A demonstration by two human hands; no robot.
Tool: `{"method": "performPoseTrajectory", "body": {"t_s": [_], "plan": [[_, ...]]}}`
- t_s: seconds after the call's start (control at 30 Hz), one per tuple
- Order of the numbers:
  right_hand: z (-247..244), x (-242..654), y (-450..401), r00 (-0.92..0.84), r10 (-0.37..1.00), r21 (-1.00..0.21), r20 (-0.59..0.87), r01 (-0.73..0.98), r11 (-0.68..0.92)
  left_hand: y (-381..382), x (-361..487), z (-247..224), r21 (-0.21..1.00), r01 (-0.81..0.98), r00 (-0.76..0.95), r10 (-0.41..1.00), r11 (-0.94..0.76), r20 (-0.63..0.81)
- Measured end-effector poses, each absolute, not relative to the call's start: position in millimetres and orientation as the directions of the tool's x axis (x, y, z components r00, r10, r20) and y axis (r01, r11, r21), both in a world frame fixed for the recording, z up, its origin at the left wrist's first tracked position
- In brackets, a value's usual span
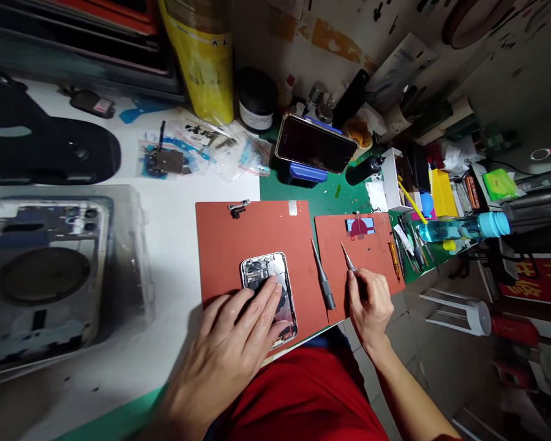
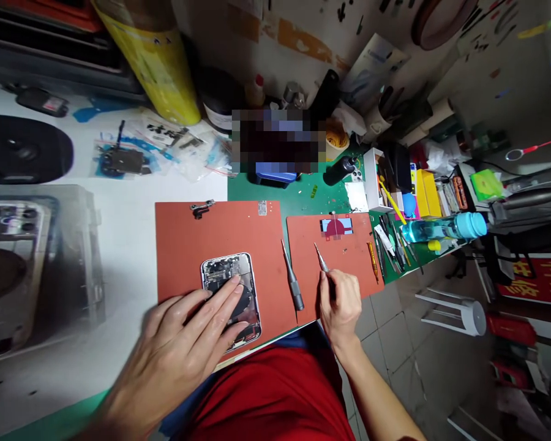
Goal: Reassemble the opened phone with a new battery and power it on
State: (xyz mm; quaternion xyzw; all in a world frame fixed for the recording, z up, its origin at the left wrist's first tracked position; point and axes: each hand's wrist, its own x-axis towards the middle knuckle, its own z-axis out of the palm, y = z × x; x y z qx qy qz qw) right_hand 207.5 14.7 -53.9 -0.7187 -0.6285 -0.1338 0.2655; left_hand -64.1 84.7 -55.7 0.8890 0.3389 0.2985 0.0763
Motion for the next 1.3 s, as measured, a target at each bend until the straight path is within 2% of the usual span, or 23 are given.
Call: {"method": "performPoseTrajectory", "body": {"t_s": [0.1,0.2,0.27,0.33,0.4,0.43,0.5,0.57,0.63,0.73,0.8,0.87,0.97,1.03,1.13,1.3], "plan": [[-38,195,12,0.138,0.85,-0.198,0.508,0.979,-0.04,83,-64,-53,0.349,0.561,0.587,0.658,-0.751,0.473],[-32,175,8,0.071,0.939,-0.234,0.336,0.972,0.011,82,-64,-52,0.356,0.567,0.585,0.667,-0.743,0.46],[-35,165,6,0.056,0.965,-0.205,0.258,0.979,-0.003,81,-63,-53,0.359,0.572,0.585,0.673,-0.738,0.452],[-37,160,5,0.061,0.96,-0.149,0.274,0.989,-0.02,80,-63,-54,0.358,0.577,0.585,0.677,-0.734,0.446],[-33,162,6,0.055,0.945,-0.158,0.322,0.987,-0.004,80,-64,-55,0.357,0.581,0.587,0.68,-0.732,0.439],[-27,165,8,0.072,0.941,-0.21,0.331,0.978,-0.001,80,-64,-56,0.358,0.581,0.59,0.681,-0.731,0.434],[-9,173,12,0.161,0.932,-0.395,0.323,0.918,-0.022,79,-64,-56,0.359,0.582,0.59,0.682,-0.73,0.431],[9,180,20,0.294,0.896,-0.591,0.334,0.806,-0.044,79,-65,-56,0.354,0.582,0.595,0.679,-0.733,0.43],[23,183,30,0.405,0.83,-0.726,0.385,0.687,0.002,79,-64,-56,0.343,0.583,0.601,0.676,-0.736,0.427],[28,177,46,0.483,0.823,-0.894,0.3,0.442,0.066,79,-64,-56,0.324,0.59,0.619,0.672,-0.74,0.407],[25,168,52,0.43,0.868,-0.929,0.249,0.36,0.088,79,-64,-56,0.317,0.595,0.625,0.674,-0.738,0.395],[19,159,55,0.306,0.896,-0.88,0.322,0.445,0.164,78,-64,-56,0.32,0.6,0.623,0.679,-0.733,0.389],[12,149,53,0.056,0.878,-0.687,0.476,0.646,0.332,77,-64,-57,0.329,0.603,0.618,0.686,-0.727,0.384],[9,145,51,-0.06,0.848,-0.556,0.526,0.73,0.397,76,-65,-58,0.334,0.602,0.621,0.688,-0.725,0.376],[6,144,49,-0.13,0.836,-0.449,0.533,0.794,0.409,73,-65,-60,0.351,0.599,0.622,0.694,-0.72,0.363],[6,150,48,-0.227,0.837,-0.388,0.499,0.804,0.45,72,-65,-62,0.364,0.598,0.611,0.7,-0.714,0.369]]}}
